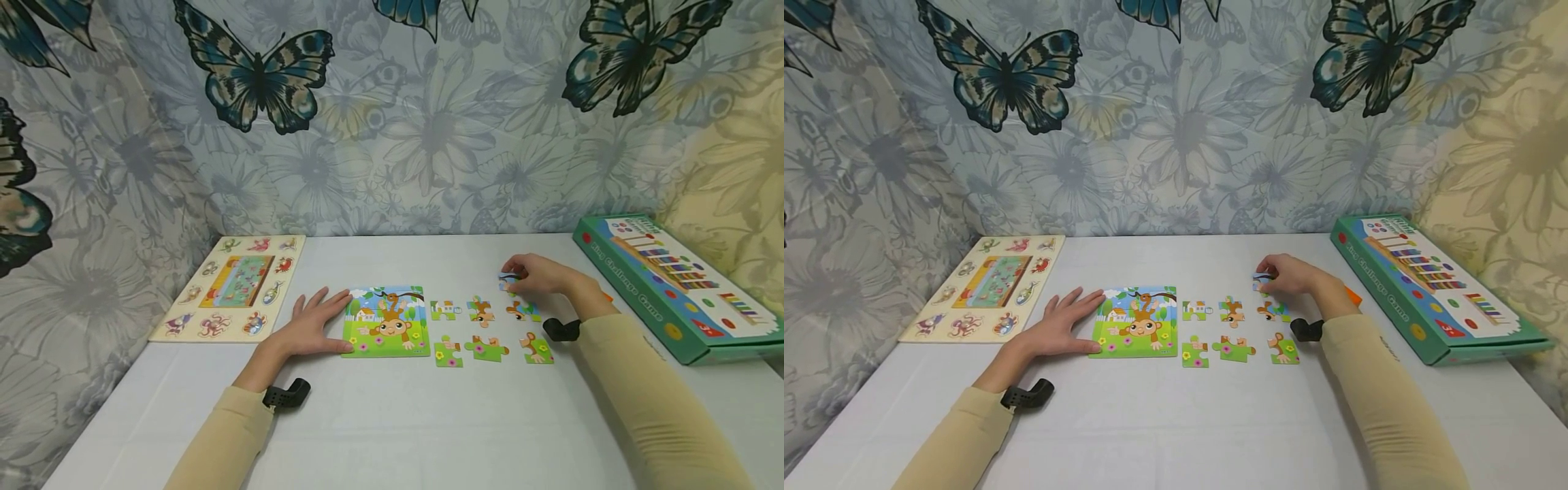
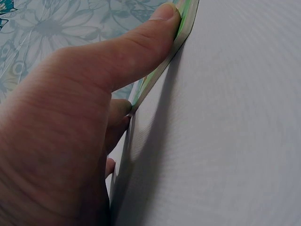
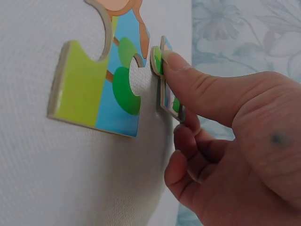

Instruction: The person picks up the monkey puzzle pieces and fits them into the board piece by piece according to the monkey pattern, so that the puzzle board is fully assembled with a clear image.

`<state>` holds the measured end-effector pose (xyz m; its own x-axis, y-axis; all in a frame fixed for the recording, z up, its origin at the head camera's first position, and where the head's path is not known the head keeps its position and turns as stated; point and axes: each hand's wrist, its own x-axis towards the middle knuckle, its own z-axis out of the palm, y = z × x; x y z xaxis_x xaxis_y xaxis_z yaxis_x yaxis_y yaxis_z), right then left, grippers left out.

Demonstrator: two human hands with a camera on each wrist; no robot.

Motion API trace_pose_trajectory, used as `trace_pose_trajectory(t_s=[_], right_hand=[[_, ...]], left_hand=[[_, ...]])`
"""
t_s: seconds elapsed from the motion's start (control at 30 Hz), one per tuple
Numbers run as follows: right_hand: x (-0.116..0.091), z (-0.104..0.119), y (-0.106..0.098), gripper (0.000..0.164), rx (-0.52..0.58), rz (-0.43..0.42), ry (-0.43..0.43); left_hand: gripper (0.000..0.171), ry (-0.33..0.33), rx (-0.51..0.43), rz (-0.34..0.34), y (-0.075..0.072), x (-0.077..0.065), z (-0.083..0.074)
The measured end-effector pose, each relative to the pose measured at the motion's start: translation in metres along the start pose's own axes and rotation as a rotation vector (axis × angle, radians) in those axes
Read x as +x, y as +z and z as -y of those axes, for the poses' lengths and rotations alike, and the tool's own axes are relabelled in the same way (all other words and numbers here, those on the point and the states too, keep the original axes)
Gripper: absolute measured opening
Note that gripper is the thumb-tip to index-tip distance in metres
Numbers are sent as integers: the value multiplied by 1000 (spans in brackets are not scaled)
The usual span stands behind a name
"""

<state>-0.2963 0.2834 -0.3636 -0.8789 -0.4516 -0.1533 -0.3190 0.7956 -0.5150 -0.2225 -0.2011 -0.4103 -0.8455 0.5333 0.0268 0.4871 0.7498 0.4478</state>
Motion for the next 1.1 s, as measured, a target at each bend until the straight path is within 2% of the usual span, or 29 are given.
trace_pose_trajectory(t_s=[0.33, 0.5, 0.67, 1.1], right_hand=[[-2, 0, -2, 29, 3, -52, -4], [-3, 0, -9, 18, 8, -67, -50], [-3, 4, -15, 17, 46, -61, -79], [5, 35, -7, 18, 115, -69, -141]], left_hand=[[101, 5, -1, -2, -1, 0, 0], [101, 9, 0, -3, -1, 1, 0], [101, 10, 7, -5, -2, 1, 0], [101, 2, -3, 1, 0, 0, 1]])
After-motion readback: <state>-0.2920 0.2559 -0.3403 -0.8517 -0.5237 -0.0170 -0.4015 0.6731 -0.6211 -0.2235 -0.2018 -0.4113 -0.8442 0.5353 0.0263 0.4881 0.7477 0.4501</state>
